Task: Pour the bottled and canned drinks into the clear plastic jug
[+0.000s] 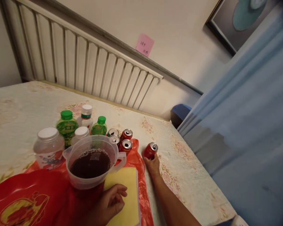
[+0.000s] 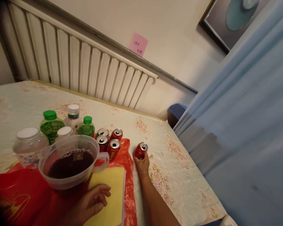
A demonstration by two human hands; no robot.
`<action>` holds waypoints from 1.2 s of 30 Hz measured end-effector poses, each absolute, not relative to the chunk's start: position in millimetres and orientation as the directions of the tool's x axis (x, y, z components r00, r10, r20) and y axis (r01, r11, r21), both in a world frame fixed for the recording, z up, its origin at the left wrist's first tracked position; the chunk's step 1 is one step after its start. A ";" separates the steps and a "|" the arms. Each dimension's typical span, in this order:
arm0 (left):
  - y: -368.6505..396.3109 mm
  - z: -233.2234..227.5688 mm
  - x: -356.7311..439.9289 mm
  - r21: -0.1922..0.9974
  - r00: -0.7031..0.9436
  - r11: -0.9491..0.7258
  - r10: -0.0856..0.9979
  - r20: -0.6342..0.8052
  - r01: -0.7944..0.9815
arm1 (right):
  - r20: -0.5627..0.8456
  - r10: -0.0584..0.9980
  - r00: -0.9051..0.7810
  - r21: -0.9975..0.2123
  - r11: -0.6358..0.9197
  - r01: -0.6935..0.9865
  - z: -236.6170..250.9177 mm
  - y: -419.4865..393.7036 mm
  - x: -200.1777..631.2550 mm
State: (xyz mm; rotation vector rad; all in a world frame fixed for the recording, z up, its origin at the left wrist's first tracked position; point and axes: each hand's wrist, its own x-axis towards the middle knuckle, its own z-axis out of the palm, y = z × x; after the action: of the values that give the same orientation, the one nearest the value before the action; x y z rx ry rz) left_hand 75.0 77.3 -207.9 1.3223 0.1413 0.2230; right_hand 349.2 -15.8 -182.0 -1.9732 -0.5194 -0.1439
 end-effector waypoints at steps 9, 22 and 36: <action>78.4 -219.1 77.2 0.975 0.970 0.204 0.241 0.041 -0.092 | 0.333 0.302 0.893 -0.829 -0.358 0.430 -182.9 -15.0 349.7; 78.2 -216.4 78.0 0.977 0.971 0.189 0.234 0.050 -0.095 | 0.298 0.293 0.908 -0.851 -0.350 0.392 -182.1 -14.4 350.1; 78.5 -218.9 77.6 0.975 0.970 0.197 0.236 0.054 -0.102 | 0.300 0.283 0.911 -0.860 -0.334 0.386 -179.7 -13.8 347.9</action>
State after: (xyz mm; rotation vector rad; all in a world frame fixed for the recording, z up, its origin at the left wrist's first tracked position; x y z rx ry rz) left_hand 77.6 78.5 -218.9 1.3530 0.1160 0.2376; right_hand 347.9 -13.8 -179.7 -1.9382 -0.4879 -0.1143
